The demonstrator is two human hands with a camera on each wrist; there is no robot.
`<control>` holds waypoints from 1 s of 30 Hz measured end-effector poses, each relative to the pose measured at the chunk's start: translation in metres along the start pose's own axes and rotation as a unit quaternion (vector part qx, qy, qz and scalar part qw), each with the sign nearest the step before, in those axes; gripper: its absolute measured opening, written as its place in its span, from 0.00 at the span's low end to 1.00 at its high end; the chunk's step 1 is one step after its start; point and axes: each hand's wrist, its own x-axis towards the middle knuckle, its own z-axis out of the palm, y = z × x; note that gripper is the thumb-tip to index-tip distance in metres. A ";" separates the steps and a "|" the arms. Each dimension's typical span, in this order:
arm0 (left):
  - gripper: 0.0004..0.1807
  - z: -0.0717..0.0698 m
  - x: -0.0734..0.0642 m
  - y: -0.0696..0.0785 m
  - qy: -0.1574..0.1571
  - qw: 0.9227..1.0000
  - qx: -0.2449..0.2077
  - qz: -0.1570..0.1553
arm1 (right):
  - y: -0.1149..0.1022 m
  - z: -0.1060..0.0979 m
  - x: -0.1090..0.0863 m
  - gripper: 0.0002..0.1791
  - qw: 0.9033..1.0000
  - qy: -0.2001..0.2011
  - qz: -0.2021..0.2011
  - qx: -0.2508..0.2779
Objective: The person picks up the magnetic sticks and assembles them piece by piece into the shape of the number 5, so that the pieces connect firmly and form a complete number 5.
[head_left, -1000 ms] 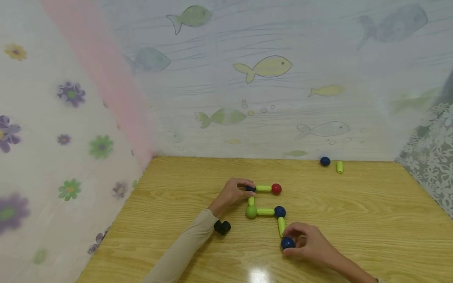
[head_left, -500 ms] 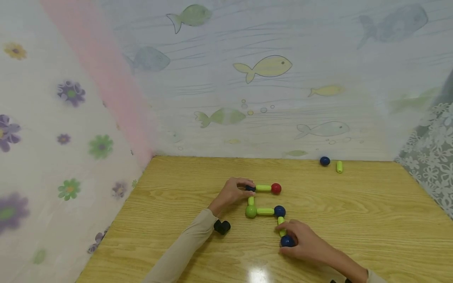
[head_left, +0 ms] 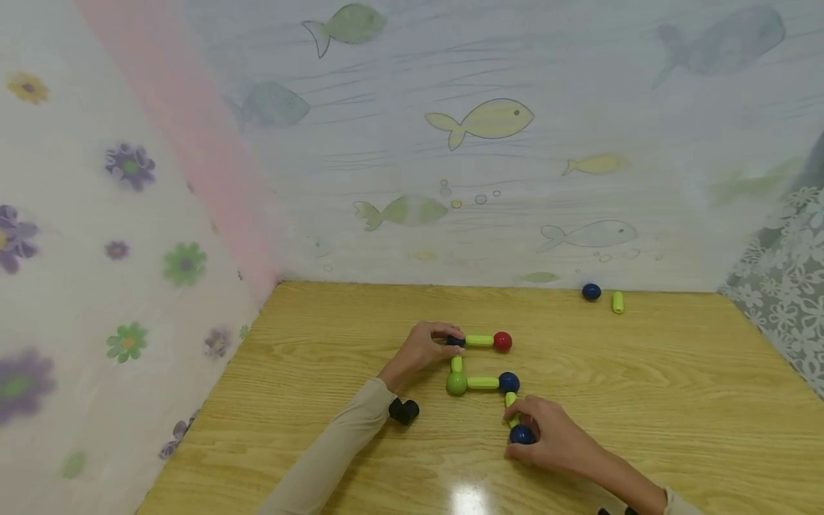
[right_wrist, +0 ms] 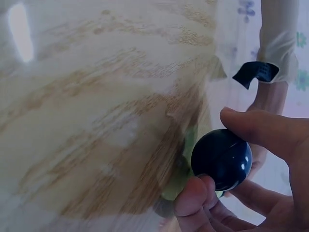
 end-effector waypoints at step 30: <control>0.13 -0.001 0.001 -0.002 -0.004 1.000 -0.008 0.002 | -0.002 0.003 0.000 0.23 1.000 0.022 0.018 -0.003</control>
